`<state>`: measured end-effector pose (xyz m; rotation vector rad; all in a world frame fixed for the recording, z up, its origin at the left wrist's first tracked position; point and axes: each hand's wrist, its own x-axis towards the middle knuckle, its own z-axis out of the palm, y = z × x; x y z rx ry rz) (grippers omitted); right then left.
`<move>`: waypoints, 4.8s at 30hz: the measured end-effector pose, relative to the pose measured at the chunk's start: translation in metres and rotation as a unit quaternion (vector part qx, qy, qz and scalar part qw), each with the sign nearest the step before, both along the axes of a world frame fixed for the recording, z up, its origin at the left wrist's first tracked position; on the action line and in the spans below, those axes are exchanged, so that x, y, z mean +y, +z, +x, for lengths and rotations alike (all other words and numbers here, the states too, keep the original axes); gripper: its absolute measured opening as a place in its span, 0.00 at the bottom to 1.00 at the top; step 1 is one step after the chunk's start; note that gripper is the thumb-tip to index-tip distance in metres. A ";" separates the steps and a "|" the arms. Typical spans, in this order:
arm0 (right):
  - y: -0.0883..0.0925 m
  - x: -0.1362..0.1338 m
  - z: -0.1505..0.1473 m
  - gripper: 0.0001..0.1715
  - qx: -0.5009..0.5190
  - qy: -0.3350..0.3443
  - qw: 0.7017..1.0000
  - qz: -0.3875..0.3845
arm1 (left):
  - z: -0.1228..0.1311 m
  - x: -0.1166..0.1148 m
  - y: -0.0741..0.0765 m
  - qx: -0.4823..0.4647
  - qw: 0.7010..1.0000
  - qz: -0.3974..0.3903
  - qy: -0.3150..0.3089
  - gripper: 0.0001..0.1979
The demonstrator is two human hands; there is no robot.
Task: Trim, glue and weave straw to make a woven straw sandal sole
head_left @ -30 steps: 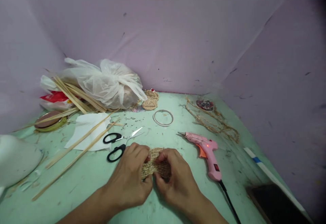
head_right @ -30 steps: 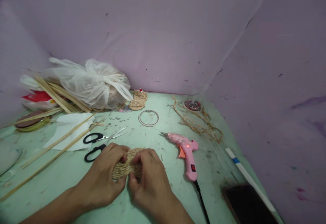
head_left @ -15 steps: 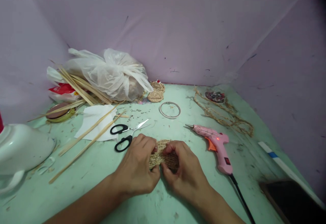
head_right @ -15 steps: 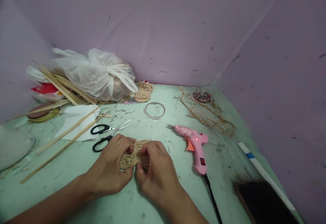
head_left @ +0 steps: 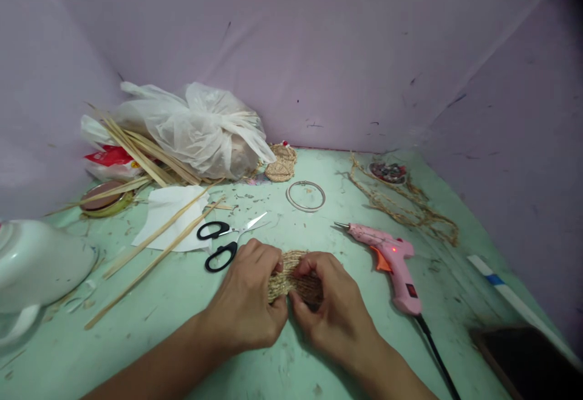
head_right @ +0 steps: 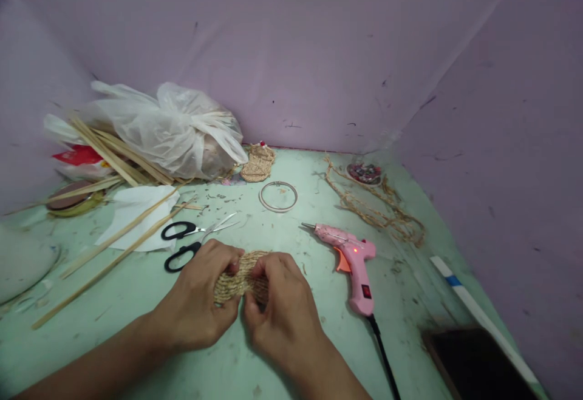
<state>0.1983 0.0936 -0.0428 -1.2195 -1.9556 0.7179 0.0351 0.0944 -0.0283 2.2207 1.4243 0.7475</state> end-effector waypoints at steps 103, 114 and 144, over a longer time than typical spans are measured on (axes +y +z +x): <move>0.030 -0.121 -0.024 0.24 0.515 0.080 0.802 -0.292 | -0.019 -0.152 0.011 0.049 0.919 0.382 0.079 0.14; 0.028 -0.111 -0.018 0.19 0.513 0.036 0.816 -0.263 | -0.025 -0.156 0.022 -0.297 0.944 0.111 0.092 0.18; 0.017 -0.126 -0.031 0.14 0.383 -0.053 0.894 -0.225 | -0.023 -0.134 -0.002 -0.534 0.800 -0.258 0.088 0.18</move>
